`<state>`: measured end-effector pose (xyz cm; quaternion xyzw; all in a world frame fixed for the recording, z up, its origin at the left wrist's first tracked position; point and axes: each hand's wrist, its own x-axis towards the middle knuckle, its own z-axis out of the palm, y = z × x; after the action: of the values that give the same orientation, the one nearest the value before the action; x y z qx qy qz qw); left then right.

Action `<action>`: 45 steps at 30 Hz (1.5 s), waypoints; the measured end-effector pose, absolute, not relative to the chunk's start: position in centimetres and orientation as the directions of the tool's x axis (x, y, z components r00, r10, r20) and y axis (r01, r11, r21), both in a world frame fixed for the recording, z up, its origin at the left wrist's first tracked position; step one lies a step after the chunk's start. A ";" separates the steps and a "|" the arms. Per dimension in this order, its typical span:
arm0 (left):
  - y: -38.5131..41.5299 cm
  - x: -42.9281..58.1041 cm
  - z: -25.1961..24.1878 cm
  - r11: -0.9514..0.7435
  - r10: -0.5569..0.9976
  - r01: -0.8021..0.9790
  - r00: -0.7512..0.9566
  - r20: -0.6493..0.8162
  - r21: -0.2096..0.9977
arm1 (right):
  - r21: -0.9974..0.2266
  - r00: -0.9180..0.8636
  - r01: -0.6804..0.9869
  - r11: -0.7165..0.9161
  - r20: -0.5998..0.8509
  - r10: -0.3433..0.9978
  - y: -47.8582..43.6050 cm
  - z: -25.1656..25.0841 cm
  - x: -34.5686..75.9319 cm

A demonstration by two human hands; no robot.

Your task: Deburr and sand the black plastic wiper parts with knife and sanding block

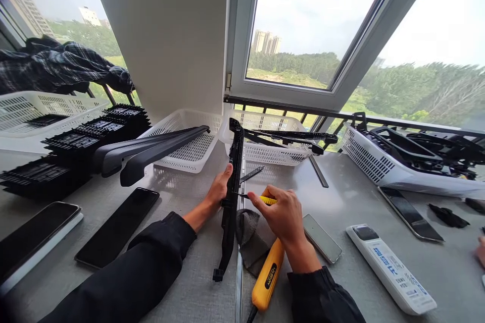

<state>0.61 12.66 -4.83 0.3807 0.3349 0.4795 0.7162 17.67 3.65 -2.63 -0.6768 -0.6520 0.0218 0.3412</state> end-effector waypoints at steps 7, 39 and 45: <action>12.7 0.6 -4.7 0.194 0.966 -0.397 0.238 -0.104 0.897 | -0.455 0.085 0.879 0.144 0.446 0.891 3.5 -2.4 17.3; 11.9 0.5 -4.0 -0.043 0.907 -0.123 0.411 0.090 0.992 | -0.502 0.296 0.864 -0.024 0.470 0.832 4.3 -3.9 18.7; 12.1 0.7 -4.2 0.001 0.913 -0.199 0.400 0.080 0.980 | -0.542 0.288 0.840 0.020 0.478 0.830 4.1 -3.7 18.5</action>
<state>0.66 12.14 -4.20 0.5517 0.3237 0.4419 0.6290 18.51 4.12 -3.73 -0.6999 -0.5966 -0.0066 0.3928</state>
